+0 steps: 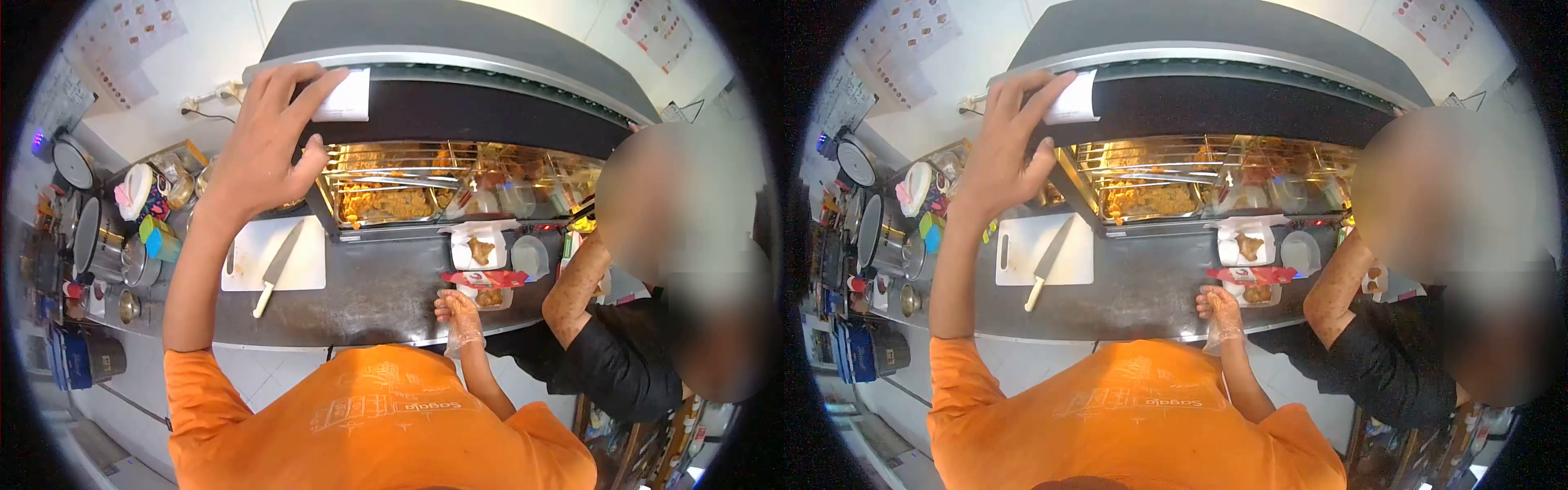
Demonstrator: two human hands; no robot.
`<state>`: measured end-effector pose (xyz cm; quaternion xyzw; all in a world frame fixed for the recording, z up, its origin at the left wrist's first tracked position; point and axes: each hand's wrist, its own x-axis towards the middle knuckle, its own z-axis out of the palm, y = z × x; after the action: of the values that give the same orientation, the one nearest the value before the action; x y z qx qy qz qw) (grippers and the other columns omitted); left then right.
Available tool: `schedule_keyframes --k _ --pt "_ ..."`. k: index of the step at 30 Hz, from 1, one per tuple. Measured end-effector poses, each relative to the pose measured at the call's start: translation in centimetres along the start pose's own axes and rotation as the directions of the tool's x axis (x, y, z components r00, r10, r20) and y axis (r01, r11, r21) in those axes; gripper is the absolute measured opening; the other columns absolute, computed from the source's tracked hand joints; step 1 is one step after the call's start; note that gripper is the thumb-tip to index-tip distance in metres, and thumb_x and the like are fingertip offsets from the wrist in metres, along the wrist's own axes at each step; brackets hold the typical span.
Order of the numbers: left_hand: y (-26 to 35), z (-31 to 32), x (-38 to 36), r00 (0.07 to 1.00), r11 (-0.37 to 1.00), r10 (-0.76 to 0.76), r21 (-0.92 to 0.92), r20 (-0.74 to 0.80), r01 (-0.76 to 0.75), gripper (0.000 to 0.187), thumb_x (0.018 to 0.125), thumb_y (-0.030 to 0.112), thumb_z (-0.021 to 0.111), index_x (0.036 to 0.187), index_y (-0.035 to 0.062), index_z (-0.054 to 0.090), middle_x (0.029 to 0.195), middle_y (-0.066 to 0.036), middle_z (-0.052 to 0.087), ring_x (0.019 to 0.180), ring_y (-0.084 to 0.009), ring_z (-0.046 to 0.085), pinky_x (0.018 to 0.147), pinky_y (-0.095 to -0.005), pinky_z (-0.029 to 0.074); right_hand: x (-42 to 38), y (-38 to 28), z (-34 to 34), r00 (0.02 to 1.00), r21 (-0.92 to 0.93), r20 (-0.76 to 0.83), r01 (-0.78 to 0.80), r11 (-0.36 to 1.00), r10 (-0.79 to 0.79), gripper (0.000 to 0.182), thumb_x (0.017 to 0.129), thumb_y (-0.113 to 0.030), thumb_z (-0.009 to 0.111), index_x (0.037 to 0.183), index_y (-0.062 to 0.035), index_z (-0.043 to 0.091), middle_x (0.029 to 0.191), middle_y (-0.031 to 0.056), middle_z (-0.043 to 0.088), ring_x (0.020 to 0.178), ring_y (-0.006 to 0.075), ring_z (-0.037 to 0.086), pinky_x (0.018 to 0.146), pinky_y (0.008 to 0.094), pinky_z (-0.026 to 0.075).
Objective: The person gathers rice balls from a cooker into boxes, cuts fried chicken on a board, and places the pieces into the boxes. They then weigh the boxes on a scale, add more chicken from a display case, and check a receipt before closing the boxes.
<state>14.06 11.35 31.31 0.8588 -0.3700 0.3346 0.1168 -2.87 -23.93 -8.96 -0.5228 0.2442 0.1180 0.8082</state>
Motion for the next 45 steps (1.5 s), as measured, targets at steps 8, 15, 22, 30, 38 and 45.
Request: schedule_keyframes --k 8,15,22,30,38,45 --pt "-1.1 0.7 -0.6 0.996 0.996 0.085 -0.008 -0.04 -0.085 0.07 0.077 0.006 0.057 0.146 0.0089 0.051 0.134 -0.018 0.05 0.125 -0.0397 0.043 0.11 -0.0485 0.039 -5.2 4.3 1.9 0.978 0.153 -0.201 0.085 0.984 -0.053 0.02 0.098 -0.012 0.065 0.116 -0.0027 0.066 0.093 0.0136 0.073 0.069 0.0202 0.07 0.06 0.0311 0.057" --pt "-0.8 0.5 -2.1 0.967 0.989 0.11 -0.07 -0.229 -0.129 0.059 0.078 0.003 0.057 0.136 0.0035 0.057 0.127 -0.017 0.059 0.115 -0.0362 0.056 0.102 -0.0476 0.047 -9.2 6.3 0.4 0.956 0.112 -0.292 0.055 0.992 -0.02 0.024 0.097 -0.012 0.067 0.118 -0.0021 0.066 0.094 0.0133 0.073 0.069 0.02 0.07 0.059 0.0315 0.057" --pt "3.6 0.3 -7.9 0.986 0.953 0.123 -0.264 -0.116 -0.15 0.051 0.074 -0.006 0.054 0.123 0.0026 0.067 0.119 -0.017 0.066 0.111 -0.0385 0.062 0.099 -0.0465 0.048 -10.6 6.3 -0.5 0.954 0.12 -0.295 0.092 0.989 -0.053 0.024 0.097 -0.012 0.065 0.118 -0.0015 0.065 0.094 0.0118 0.074 0.07 0.0189 0.07 0.06 0.0307 0.057" --pt "7.3 1.0 -4.4 0.971 0.929 0.237 -0.289 -0.009 -0.23 0.046 0.074 -0.003 0.058 0.118 0.0045 0.069 0.119 -0.014 0.067 0.109 -0.0344 0.063 0.095 -0.0449 0.049 -13.0 6.2 -0.7 0.96 0.075 -0.267 0.106 0.991 -0.083 0.027 0.1 -0.021 0.064 0.121 -0.0034 0.064 0.096 0.0101 0.074 0.075 0.0162 0.07 0.066 0.0291 0.057" --pt "12.0 5.4 5.2 0.889 0.824 0.457 -0.362 -0.032 -0.437 0.046 0.074 -0.004 0.058 0.118 0.0053 0.068 0.122 -0.014 0.066 0.114 -0.0345 0.062 0.099 -0.0453 0.048 -13.5 8.3 -5.6 0.897 0.321 -0.434 0.242 0.915 -0.085 0.026 0.102 -0.02 0.063 0.121 -0.0019 0.064 0.093 0.0104 0.073 0.07 0.018 0.07 0.062 0.0299 0.057" --pt "16.6 10.0 12.7 0.832 0.775 0.555 -0.357 -0.008 -0.521 0.044 0.078 -0.001 0.056 0.12 0.0056 0.065 0.122 -0.014 0.063 0.111 -0.0332 0.06 0.096 -0.044 0.048 -13.2 5.7 -9.0 0.829 0.348 -0.551 0.334 0.876 -0.097 0.025 0.102 -0.02 0.063 0.117 -0.0016 0.067 0.091 0.0092 0.072 0.068 0.016 0.068 0.06 0.0279 0.056"
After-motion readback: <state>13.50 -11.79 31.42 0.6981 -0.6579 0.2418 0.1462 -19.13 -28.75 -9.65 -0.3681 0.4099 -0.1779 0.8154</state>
